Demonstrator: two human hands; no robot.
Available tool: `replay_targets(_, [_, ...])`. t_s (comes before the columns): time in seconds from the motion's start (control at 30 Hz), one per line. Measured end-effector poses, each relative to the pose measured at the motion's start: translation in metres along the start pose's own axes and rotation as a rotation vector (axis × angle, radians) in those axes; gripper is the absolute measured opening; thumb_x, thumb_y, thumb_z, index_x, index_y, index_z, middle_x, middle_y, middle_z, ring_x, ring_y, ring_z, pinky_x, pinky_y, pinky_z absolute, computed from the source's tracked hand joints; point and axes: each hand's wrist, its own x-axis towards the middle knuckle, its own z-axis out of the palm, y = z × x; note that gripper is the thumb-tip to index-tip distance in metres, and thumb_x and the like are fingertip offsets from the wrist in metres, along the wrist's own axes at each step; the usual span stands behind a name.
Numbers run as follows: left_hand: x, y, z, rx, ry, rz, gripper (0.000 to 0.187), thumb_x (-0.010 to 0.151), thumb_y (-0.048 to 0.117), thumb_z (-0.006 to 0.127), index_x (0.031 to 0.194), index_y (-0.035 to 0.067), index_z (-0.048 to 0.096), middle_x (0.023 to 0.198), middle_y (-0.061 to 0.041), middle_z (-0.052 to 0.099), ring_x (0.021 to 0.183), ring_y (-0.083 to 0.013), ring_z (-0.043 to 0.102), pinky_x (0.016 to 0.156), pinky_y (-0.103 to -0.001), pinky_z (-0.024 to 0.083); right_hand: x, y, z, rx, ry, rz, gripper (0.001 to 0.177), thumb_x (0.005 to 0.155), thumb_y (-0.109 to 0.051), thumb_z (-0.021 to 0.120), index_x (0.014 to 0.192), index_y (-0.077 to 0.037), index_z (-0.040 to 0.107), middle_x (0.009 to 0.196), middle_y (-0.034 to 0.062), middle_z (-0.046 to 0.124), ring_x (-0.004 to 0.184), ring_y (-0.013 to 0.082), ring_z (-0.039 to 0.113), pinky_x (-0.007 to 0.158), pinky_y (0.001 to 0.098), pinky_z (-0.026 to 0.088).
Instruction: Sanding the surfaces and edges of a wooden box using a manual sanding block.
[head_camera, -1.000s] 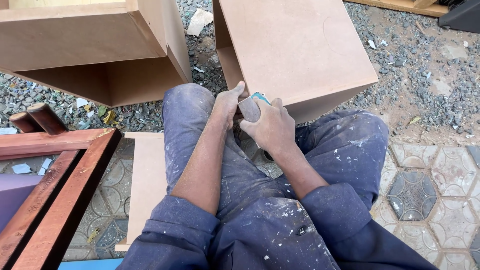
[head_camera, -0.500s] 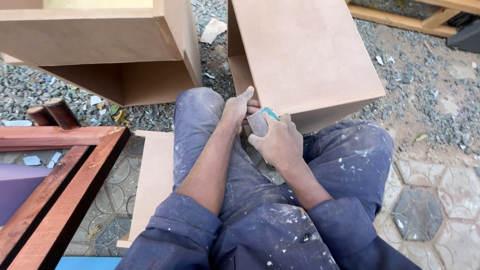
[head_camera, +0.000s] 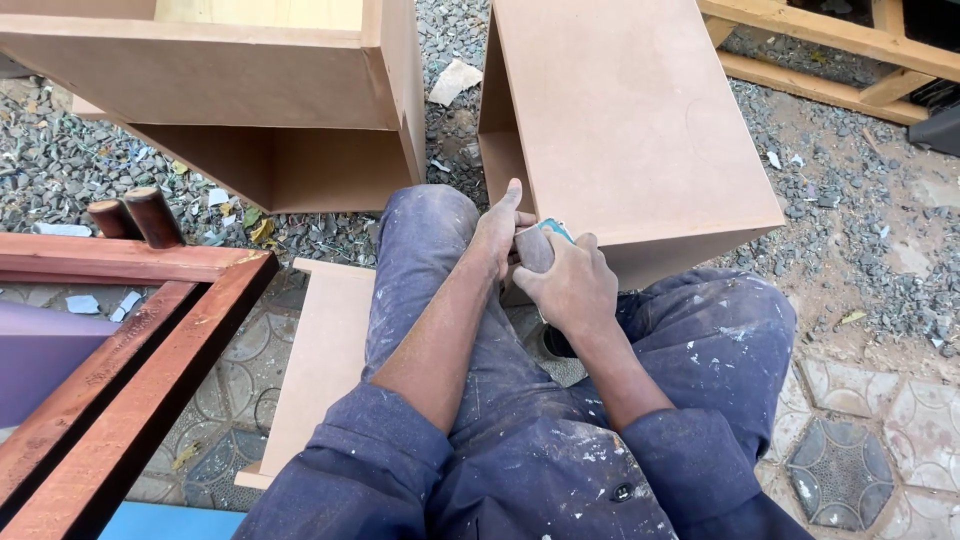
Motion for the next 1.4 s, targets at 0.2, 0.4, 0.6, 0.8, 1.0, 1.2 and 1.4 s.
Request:
replay_targets(0.2, [-0.031,0.009,0.002,0.042,-0.061,-0.034,0.099,0.087,0.087,0.036,0.124,0.001,0.069,0.097,-0.016,0.075,0.091,-0.0270,0.072,0.081,-0.036,0.052,-0.024,-0.001,-0.006,0.022,-0.052,0.044,0.074,0.073,-0.056,0.067,0.142,-0.033,0.059,0.131,0.0102,0.056,0.128,0.0306,0.059,0.104,0.0425,0.051])
replay_targets(0.4, [-0.015,0.005,0.004,0.024,-0.050,-0.030,0.092,0.086,0.084,0.041,0.119,0.003,0.071,0.097,-0.012,0.076,0.082,-0.0238,0.073,0.073,-0.035,0.051,-0.006,-0.001,-0.006,0.035,-0.028,0.000,0.066,0.072,-0.059,0.065,0.134,-0.035,0.065,0.130,0.0125,0.058,0.124,0.0345,0.061,0.101,0.0448,0.053])
replay_targets(0.6, [-0.022,0.010,0.004,0.042,-0.050,-0.031,0.096,0.084,0.087,0.038,0.120,0.004,0.071,0.098,-0.011,0.077,0.086,-0.0244,0.075,0.074,-0.035,0.055,-0.027,-0.012,-0.010,-0.006,0.012,-0.012,0.069,0.075,-0.052,0.066,0.140,-0.028,0.061,0.129,0.0149,0.056,0.123,0.0361,0.061,0.101,0.0442,0.054])
replay_targets(0.8, [-0.003,0.003,0.000,0.040,-0.062,-0.047,0.099,0.082,0.090,0.036,0.114,0.003,0.072,0.092,-0.011,0.076,0.079,-0.0259,0.075,0.069,-0.035,0.058,-0.018,-0.003,-0.005,-0.002,0.000,0.002,0.073,0.074,-0.053,0.068,0.143,-0.032,0.059,0.132,0.0133,0.055,0.127,0.0331,0.058,0.103,0.0431,0.052])
replay_targets(1.0, [0.011,0.001,-0.003,0.003,-0.045,-0.053,0.094,0.083,0.086,0.037,0.104,0.002,0.074,0.078,-0.009,0.070,0.065,-0.0225,0.072,0.059,-0.033,0.060,-0.005,-0.003,-0.002,-0.036,0.002,-0.024,0.077,0.073,-0.054,0.068,0.146,-0.034,0.056,0.133,0.0116,0.054,0.127,0.0322,0.057,0.102,0.0434,0.053])
replay_targets(1.2, [-0.008,0.002,-0.001,0.084,-0.056,-0.038,0.093,0.086,0.084,0.035,0.111,0.004,0.075,0.080,-0.009,0.072,0.065,-0.0215,0.073,0.055,-0.031,0.062,-0.026,0.003,0.001,0.015,0.017,-0.022,0.074,0.073,-0.052,0.070,0.143,-0.030,0.060,0.128,0.0151,0.055,0.122,0.0354,0.059,0.098,0.0468,0.054])
replay_targets(1.4, [0.019,-0.003,-0.011,0.083,-0.064,-0.029,0.084,0.085,0.080,0.047,0.106,0.004,0.075,0.075,-0.008,0.072,0.061,-0.0224,0.074,0.056,-0.037,0.064,-0.001,0.009,0.007,-0.007,0.038,-0.057,0.078,0.073,-0.062,0.068,0.145,-0.033,0.058,0.130,0.0120,0.056,0.122,0.0331,0.059,0.099,0.0444,0.054])
